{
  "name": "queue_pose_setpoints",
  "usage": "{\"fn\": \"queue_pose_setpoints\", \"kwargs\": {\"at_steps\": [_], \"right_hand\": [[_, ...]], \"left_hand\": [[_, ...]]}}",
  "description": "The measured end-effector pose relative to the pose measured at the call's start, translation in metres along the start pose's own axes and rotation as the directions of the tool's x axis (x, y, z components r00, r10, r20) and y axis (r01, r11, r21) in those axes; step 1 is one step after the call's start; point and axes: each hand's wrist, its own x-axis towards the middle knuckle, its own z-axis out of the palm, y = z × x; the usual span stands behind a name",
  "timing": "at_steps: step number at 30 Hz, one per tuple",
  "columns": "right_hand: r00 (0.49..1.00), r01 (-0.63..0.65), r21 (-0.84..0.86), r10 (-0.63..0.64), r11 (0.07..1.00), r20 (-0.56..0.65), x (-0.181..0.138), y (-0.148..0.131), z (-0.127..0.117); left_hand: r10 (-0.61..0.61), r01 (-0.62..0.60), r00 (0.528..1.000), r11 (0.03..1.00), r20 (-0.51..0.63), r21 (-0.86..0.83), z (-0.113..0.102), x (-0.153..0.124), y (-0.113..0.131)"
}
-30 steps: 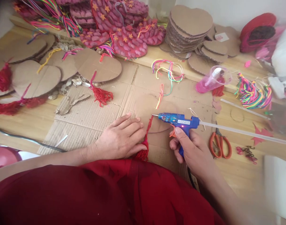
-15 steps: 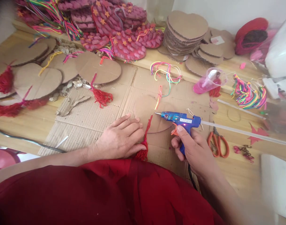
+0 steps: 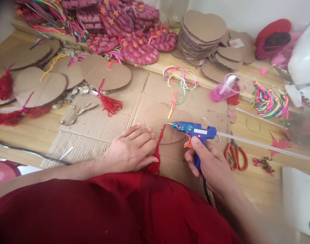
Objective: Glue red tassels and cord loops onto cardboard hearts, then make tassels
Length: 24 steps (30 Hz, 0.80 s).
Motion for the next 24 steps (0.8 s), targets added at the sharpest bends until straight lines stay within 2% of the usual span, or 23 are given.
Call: {"fn": "queue_pose_setpoints", "kwargs": {"at_steps": [6, 17, 24], "right_hand": [[0.999, -0.025, -0.02, 0.026, 0.999, 0.038, 0.001, 0.0022, 0.0019], [1.0, -0.005, -0.099, 0.005, 0.995, 0.0, -0.0073, 0.0012, -0.0009], [1.0, 0.014, -0.078, -0.015, 0.997, -0.012, -0.0034, 0.0002, -0.0038]], "left_hand": [[-0.004, 0.004, 1.0, 1.0, 0.008, -0.002, 0.0011, -0.0003, 0.0], [-0.006, 0.006, 1.0, 1.0, 0.019, 0.005, 0.0005, -0.0002, -0.0003], [0.001, -0.001, 1.0, 1.0, -0.005, 0.001, 0.0011, 0.0, -0.0003]]}}
